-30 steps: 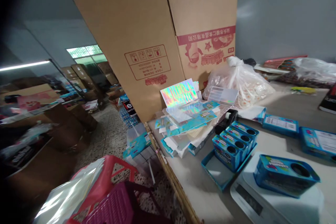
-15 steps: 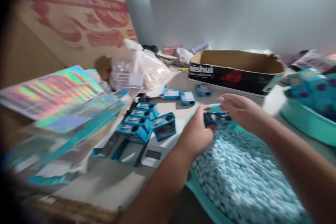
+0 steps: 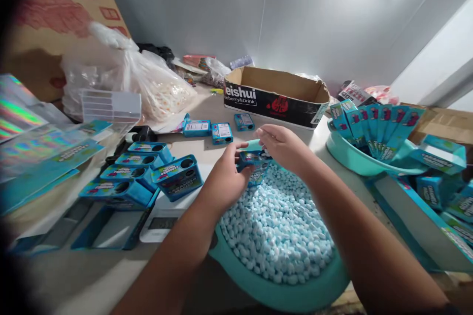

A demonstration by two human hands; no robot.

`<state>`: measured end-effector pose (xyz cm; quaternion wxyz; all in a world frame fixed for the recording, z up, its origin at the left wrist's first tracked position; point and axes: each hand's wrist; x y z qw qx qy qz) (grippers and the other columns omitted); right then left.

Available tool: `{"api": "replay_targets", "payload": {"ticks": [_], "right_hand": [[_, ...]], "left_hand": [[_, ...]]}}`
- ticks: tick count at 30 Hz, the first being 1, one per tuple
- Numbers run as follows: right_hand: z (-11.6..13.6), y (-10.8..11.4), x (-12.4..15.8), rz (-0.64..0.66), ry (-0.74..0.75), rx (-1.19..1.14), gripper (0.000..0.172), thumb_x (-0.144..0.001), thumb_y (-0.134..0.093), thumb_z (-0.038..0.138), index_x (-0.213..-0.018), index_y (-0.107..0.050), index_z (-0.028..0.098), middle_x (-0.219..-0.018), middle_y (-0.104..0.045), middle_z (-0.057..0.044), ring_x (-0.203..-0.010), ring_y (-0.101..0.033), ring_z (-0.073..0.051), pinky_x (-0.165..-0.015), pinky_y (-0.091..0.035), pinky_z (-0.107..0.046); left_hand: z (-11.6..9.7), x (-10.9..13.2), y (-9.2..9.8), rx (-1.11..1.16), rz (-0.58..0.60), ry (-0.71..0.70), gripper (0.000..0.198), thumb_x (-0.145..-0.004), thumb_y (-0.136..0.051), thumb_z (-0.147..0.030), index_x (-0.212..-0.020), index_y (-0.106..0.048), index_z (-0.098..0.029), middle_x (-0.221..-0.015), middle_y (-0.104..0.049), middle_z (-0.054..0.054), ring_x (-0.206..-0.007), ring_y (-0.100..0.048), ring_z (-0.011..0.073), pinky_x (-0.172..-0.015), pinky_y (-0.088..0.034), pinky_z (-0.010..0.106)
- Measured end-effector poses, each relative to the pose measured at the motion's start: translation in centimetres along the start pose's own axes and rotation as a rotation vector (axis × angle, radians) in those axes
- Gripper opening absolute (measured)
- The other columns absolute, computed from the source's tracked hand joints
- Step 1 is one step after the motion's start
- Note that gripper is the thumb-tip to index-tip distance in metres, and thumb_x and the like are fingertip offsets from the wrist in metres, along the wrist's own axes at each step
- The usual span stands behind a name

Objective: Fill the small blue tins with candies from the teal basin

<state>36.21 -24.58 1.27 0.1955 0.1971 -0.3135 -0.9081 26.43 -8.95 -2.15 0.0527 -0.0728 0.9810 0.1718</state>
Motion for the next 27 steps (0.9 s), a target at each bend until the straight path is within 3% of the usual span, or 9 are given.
{"api": "replay_targets", "payload": {"ticks": [12,20,27], "right_hand": [[0.9,0.1,0.0,-0.028,0.023,0.007,0.046,-0.096,-0.047,0.059,-0.094,-0.068,0.019,-0.088,-0.067,-0.006,-0.077,-0.063,-0.017,-0.066,-0.050,-0.030],[2.1,0.0,-0.1,-0.077,-0.010,-0.085,0.056,-0.087,-0.053,0.072,-0.088,-0.071,0.018,-0.087,-0.068,-0.008,-0.079,-0.064,-0.019,-0.072,-0.052,-0.031],[1.6,0.3,-0.4,-0.102,-0.166,-0.237,0.062,-0.083,-0.054,0.078,-0.090,-0.071,0.020,-0.106,-0.071,-0.010,-0.085,-0.068,-0.021,-0.076,-0.054,-0.033]], "left_hand": [[0.0,-0.1,0.0,-0.017,-0.004,-0.022,0.050,-0.086,-0.062,-0.018,-0.134,-0.048,-0.021,-0.130,-0.063,0.013,-0.115,-0.061,0.0276,-0.097,-0.048,0.042],[0.2,0.0,0.0,-0.020,-0.005,-0.055,0.048,-0.087,-0.059,-0.018,-0.133,-0.049,-0.021,-0.128,-0.064,0.012,-0.111,-0.062,0.0272,-0.093,-0.050,0.041],[-0.1,0.1,0.0,-0.031,0.002,-0.043,0.048,-0.086,-0.059,-0.017,-0.132,-0.049,-0.020,-0.124,-0.066,0.012,-0.107,-0.064,0.0270,-0.089,-0.051,0.040]]}}
Point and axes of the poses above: each hand's wrist, its own x-axis away from the middle knuckle, its own y-axis out of the back of the hand, z = x × y
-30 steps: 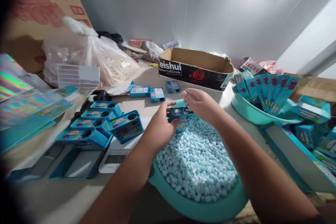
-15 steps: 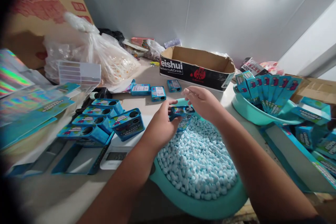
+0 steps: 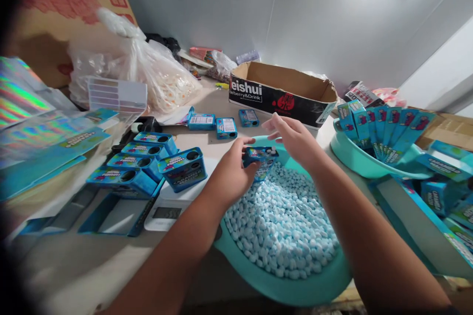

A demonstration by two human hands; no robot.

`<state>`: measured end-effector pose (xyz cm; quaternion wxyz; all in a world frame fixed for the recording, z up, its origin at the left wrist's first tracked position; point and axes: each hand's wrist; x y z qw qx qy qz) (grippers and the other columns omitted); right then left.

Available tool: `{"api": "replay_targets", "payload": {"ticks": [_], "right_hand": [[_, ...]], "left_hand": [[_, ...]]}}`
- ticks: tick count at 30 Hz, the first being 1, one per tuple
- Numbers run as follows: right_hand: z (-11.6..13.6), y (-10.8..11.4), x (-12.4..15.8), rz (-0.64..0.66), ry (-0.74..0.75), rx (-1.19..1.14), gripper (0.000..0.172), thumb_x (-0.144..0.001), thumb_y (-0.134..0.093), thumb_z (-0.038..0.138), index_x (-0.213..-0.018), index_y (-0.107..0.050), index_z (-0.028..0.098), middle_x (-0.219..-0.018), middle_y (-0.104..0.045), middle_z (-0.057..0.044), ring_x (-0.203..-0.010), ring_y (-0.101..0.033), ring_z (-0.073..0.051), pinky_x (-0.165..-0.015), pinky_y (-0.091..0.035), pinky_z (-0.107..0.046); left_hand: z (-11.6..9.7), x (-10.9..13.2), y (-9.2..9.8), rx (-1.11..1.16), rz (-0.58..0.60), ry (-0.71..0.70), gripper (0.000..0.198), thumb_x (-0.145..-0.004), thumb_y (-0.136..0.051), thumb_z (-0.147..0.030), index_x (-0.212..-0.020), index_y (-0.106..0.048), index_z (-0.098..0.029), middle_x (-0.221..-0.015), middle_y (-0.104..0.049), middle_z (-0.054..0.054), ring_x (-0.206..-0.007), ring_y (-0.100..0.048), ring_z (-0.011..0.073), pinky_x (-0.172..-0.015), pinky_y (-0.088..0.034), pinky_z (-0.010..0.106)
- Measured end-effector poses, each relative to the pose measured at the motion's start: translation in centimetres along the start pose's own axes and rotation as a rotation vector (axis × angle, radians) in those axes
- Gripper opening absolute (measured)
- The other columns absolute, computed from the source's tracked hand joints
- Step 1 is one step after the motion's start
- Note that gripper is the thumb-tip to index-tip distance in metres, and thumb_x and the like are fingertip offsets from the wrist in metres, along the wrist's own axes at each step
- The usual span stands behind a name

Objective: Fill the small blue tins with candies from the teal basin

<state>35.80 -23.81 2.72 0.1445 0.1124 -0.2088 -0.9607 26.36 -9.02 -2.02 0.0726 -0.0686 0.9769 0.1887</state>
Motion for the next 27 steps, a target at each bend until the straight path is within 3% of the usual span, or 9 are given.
{"api": "replay_targets", "payload": {"ticks": [7,11,21,27], "right_hand": [[0.32,0.63,-0.32,0.199,-0.156,-0.246,0.064,-0.088,-0.038,0.080,-0.099,-0.069,0.025,-0.114,-0.071,-0.010,-0.103,-0.069,-0.027,-0.085,-0.057,-0.041],[0.30,0.87,-0.41,0.175,-0.173,-0.297,0.054,-0.089,-0.044,0.074,-0.101,-0.068,0.026,-0.117,-0.069,-0.008,-0.106,-0.068,-0.026,-0.088,-0.056,-0.042],[0.65,0.98,-0.21,0.140,-0.159,-0.318,0.054,-0.088,-0.046,0.075,-0.104,-0.068,0.028,-0.127,-0.065,-0.007,-0.117,-0.063,-0.029,-0.088,-0.057,-0.043],[0.61,0.63,-0.31,0.025,-0.164,-0.275,0.056,-0.086,-0.048,0.077,-0.099,-0.068,0.026,-0.128,-0.065,-0.007,-0.118,-0.062,-0.030,-0.092,-0.055,-0.042]], "left_hand": [[0.33,-0.05,-0.29,0.010,-0.014,-0.008,0.045,-0.086,-0.061,-0.019,-0.129,-0.050,-0.023,-0.119,-0.067,0.012,-0.103,-0.066,0.0268,-0.086,-0.052,0.039],[0.18,-0.05,-0.21,0.012,-0.012,-0.003,0.045,-0.085,-0.060,-0.017,-0.128,-0.050,-0.022,-0.122,-0.067,0.012,-0.103,-0.065,0.0269,-0.086,-0.052,0.040],[0.48,-0.06,-0.19,-0.004,-0.015,-0.030,0.044,-0.084,-0.059,-0.018,-0.127,-0.051,-0.023,-0.119,-0.066,0.012,-0.104,-0.065,0.0276,-0.089,-0.051,0.041],[0.39,-0.10,-0.30,0.010,-0.003,-0.019,0.045,-0.084,-0.059,-0.018,-0.128,-0.051,-0.023,-0.123,-0.065,0.012,-0.104,-0.065,0.0274,-0.089,-0.052,0.041]]}}
Point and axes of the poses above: each hand's wrist, its own x-axis away from the middle knuckle, its own y-axis out of the back of the hand, z = x × y
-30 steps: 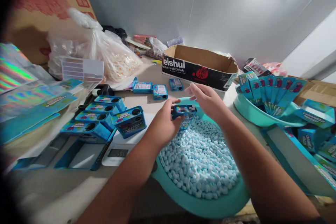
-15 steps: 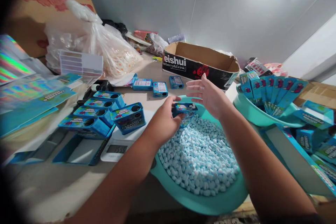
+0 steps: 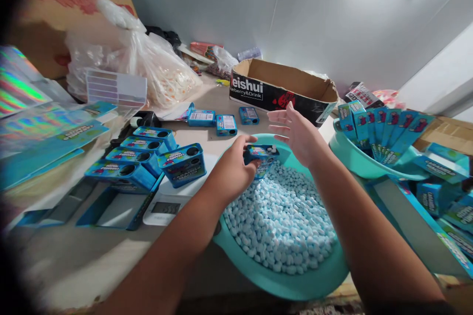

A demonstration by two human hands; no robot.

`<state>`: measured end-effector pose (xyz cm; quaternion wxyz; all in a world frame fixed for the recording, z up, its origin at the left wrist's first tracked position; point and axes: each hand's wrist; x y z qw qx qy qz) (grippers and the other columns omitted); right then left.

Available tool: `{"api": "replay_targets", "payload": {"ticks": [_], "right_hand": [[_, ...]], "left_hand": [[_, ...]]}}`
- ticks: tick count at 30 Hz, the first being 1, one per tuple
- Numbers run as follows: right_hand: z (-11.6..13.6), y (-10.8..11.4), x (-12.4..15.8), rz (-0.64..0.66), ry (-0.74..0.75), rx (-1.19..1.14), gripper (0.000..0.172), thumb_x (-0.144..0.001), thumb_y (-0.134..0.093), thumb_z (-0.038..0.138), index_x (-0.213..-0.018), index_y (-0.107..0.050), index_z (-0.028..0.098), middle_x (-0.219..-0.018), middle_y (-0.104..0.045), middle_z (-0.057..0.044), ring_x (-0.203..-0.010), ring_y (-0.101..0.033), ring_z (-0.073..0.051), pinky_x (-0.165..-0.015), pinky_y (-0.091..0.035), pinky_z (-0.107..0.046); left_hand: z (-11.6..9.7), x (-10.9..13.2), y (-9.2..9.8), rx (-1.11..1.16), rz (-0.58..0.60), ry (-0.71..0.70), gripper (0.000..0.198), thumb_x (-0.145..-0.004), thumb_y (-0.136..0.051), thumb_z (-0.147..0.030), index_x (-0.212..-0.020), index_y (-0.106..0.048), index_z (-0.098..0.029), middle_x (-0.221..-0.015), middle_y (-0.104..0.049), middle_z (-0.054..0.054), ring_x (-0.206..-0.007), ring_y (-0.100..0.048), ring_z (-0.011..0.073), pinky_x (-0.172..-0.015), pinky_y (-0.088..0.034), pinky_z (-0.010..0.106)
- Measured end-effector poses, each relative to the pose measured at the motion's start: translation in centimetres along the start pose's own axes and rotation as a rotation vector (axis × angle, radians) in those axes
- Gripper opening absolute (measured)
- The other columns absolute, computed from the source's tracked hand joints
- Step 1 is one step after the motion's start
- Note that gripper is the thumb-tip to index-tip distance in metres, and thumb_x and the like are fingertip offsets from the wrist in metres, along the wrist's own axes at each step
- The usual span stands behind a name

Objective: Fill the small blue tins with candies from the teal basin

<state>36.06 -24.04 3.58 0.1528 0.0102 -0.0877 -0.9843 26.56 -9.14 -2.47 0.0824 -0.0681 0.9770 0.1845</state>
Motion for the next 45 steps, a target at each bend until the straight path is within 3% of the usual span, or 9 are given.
{"api": "replay_targets", "payload": {"ticks": [4,9,17,23,32,38,45], "right_hand": [[-0.4,-0.1,-0.2,-0.064,0.037,0.039,0.055,-0.085,-0.051,0.075,-0.093,-0.069,0.023,-0.123,-0.067,-0.008,-0.113,-0.064,-0.028,-0.092,-0.053,-0.040],[-0.9,0.1,-0.4,-0.097,0.065,0.191,0.041,-0.085,-0.063,0.059,-0.092,-0.072,0.020,-0.108,-0.071,-0.008,-0.099,-0.067,-0.023,-0.086,-0.049,-0.034],[-0.2,-0.1,0.1,-0.071,0.060,0.347,0.028,-0.083,-0.063,0.042,-0.090,-0.071,0.016,-0.091,-0.071,-0.008,-0.085,-0.065,-0.018,-0.079,-0.047,-0.032],[-0.2,0.4,0.2,0.055,0.036,0.468,0.026,-0.077,-0.063,0.036,-0.094,-0.070,0.017,-0.094,-0.070,-0.008,-0.091,-0.065,-0.021,-0.079,-0.047,-0.032],[-0.8,2.4,-0.1,0.381,0.014,0.603,0.041,-0.071,-0.067,0.034,-0.110,-0.066,0.022,-0.115,-0.068,-0.006,-0.104,-0.062,-0.024,-0.088,-0.049,-0.035],[-1.2,2.4,-0.4,0.428,0.026,0.651,0.042,-0.071,-0.064,0.032,-0.112,-0.066,0.022,-0.112,-0.068,-0.007,-0.099,-0.063,-0.024,-0.084,-0.050,-0.034],[-1.4,2.5,-0.5,0.391,0.045,0.697,0.042,-0.074,-0.063,0.030,-0.115,-0.067,0.021,-0.104,-0.069,-0.007,-0.092,-0.063,-0.022,-0.079,-0.050,-0.033]], "left_hand": [[0.0,0.0,0.0,0.010,-0.001,0.004,0.046,-0.085,-0.060,-0.018,-0.130,-0.050,-0.022,-0.126,-0.065,0.012,-0.107,-0.064,0.0270,-0.093,-0.051,0.041],[0.0,-0.1,0.0,0.018,0.004,0.000,0.047,-0.085,-0.061,-0.015,-0.130,-0.051,-0.021,-0.128,-0.064,0.013,-0.112,-0.063,0.0265,-0.098,-0.049,0.041],[-0.1,-0.1,0.1,0.029,0.004,0.009,0.046,-0.085,-0.061,-0.015,-0.130,-0.052,-0.020,-0.127,-0.064,0.013,-0.110,-0.064,0.0262,-0.097,-0.051,0.042],[0.1,-0.1,-0.1,0.022,-0.017,-0.023,0.044,-0.084,-0.059,-0.013,-0.127,-0.053,-0.021,-0.126,-0.065,0.012,-0.114,-0.063,0.0265,-0.099,-0.050,0.041],[0.1,-0.1,0.0,0.006,-0.021,-0.025,0.045,-0.083,-0.056,-0.013,-0.127,-0.053,-0.022,-0.127,-0.065,0.010,-0.114,-0.063,0.0251,-0.101,-0.049,0.039],[-0.1,-0.1,0.0,-0.004,-0.012,-0.015,0.045,-0.083,-0.058,-0.013,-0.127,-0.053,-0.023,-0.126,-0.066,0.009,-0.114,-0.063,0.0253,-0.099,-0.050,0.038],[0.0,-0.1,0.0,-0.010,-0.016,-0.029,0.043,-0.084,-0.059,-0.015,-0.126,-0.053,-0.023,-0.127,-0.065,0.010,-0.115,-0.063,0.0255,-0.100,-0.049,0.039]]}}
Point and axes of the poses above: each hand's wrist, its own x-axis away from the middle knuckle, its own y-axis out of the back of the hand, z = x × y
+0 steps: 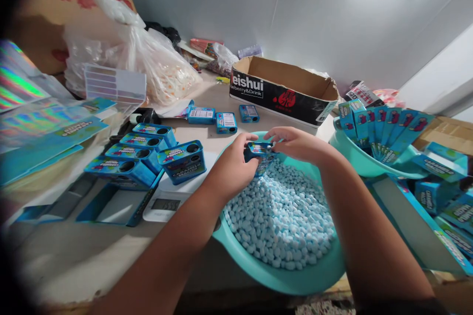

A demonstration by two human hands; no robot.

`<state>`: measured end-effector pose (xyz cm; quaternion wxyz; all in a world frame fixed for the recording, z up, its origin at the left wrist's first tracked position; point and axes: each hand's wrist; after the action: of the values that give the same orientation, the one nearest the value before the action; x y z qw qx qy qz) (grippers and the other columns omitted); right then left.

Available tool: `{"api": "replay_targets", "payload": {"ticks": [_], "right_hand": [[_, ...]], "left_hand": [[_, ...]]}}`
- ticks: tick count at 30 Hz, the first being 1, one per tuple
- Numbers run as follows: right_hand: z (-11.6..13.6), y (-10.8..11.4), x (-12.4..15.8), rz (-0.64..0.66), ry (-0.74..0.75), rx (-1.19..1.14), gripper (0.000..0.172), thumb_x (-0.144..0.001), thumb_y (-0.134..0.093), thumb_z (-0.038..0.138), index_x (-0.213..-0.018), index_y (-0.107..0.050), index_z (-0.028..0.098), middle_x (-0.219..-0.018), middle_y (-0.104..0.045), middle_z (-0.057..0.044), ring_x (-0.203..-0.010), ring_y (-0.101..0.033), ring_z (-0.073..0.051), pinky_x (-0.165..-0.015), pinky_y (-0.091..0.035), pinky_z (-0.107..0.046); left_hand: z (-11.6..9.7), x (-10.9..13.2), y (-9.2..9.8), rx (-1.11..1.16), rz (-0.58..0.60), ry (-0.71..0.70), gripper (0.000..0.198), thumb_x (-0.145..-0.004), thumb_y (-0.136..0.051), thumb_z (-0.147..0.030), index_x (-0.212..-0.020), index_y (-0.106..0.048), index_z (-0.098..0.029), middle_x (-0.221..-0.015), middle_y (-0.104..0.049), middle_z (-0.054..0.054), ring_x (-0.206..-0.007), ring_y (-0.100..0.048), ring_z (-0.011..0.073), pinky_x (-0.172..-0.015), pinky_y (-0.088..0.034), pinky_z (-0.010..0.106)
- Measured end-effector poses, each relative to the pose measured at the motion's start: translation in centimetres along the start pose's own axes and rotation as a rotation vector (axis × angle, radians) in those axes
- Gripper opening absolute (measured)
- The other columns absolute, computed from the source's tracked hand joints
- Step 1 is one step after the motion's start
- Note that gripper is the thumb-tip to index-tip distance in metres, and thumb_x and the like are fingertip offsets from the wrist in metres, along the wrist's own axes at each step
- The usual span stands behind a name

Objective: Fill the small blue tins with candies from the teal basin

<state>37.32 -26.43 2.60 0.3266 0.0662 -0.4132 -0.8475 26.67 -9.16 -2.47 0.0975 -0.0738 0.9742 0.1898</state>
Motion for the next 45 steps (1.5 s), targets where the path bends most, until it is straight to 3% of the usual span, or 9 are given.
{"api": "replay_targets", "payload": {"ticks": [5,10,19,25,33,45], "right_hand": [[0.02,0.04,0.04,-0.070,-0.005,0.009,0.033,-0.074,-0.065,0.027,-0.107,-0.070,0.023,-0.097,-0.069,-0.005,-0.084,-0.061,-0.020,-0.071,-0.048,-0.031],[0.08,0.00,0.08,-0.090,-0.041,0.037,0.035,-0.077,-0.061,0.029,-0.111,-0.068,0.022,-0.094,-0.068,-0.004,-0.072,-0.056,-0.016,-0.060,-0.042,-0.028],[0.01,-0.08,-0.10,-0.121,-0.057,-0.036,0.033,-0.074,-0.062,0.028,-0.106,-0.069,0.019,-0.091,-0.067,-0.005,-0.073,-0.057,-0.017,-0.062,-0.040,-0.028],[-0.09,0.06,-0.43,-0.168,-0.096,-0.115,0.025,-0.074,-0.062,0.025,-0.098,-0.068,0.020,-0.093,-0.070,-0.006,-0.087,-0.065,-0.020,-0.070,-0.046,-0.029],[-0.20,-0.07,-0.36,-0.164,0.028,-0.052,0.028,-0.075,-0.072,0.045,-0.090,-0.071,0.021,-0.094,-0.070,-0.006,-0.086,-0.062,-0.021,-0.075,-0.050,-0.032],[0.64,0.18,0.33,-0.078,0.005,0.141,0.029,-0.082,-0.059,0.049,-0.086,-0.066,0.021,-0.081,-0.063,-0.003,-0.069,-0.049,-0.015,-0.061,-0.038,-0.028]], "left_hand": [[-0.07,0.06,0.04,0.009,0.006,-0.004,0.043,-0.084,-0.058,-0.014,-0.126,-0.052,-0.022,-0.129,-0.064,0.011,-0.117,-0.061,0.0260,-0.102,-0.048,0.041],[-0.10,0.02,0.03,0.013,0.011,0.005,0.043,-0.085,-0.059,-0.014,-0.126,-0.053,-0.022,-0.129,-0.064,0.011,-0.116,-0.062,0.0257,-0.100,-0.050,0.040],[-0.03,0.10,-0.06,0.007,0.006,0.001,0.045,-0.084,-0.059,-0.014,-0.128,-0.052,-0.021,-0.130,-0.064,0.011,-0.116,-0.062,0.0258,-0.100,-0.050,0.040],[0.09,0.07,-0.06,0.017,0.009,-0.006,0.044,-0.084,-0.059,-0.014,-0.127,-0.052,-0.021,-0.130,-0.064,0.012,-0.116,-0.062,0.0257,-0.102,-0.049,0.040],[0.24,0.01,-0.13,0.013,0.011,-0.002,0.045,-0.084,-0.058,-0.014,-0.128,-0.052,-0.022,-0.130,-0.063,0.011,-0.116,-0.062,0.0260,-0.101,-0.049,0.041],[0.07,0.07,-0.05,0.012,0.012,-0.003,0.044,-0.085,-0.058,-0.015,-0.127,-0.052,-0.022,-0.130,-0.064,0.012,-0.116,-0.062,0.0259,-0.101,-0.049,0.041]]}}
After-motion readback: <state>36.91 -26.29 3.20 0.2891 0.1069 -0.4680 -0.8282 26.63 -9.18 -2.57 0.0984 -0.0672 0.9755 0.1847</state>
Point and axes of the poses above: each hand's wrist, its own x-axis away from the middle knuckle, its own y-axis out of the back of the hand, z = x × y
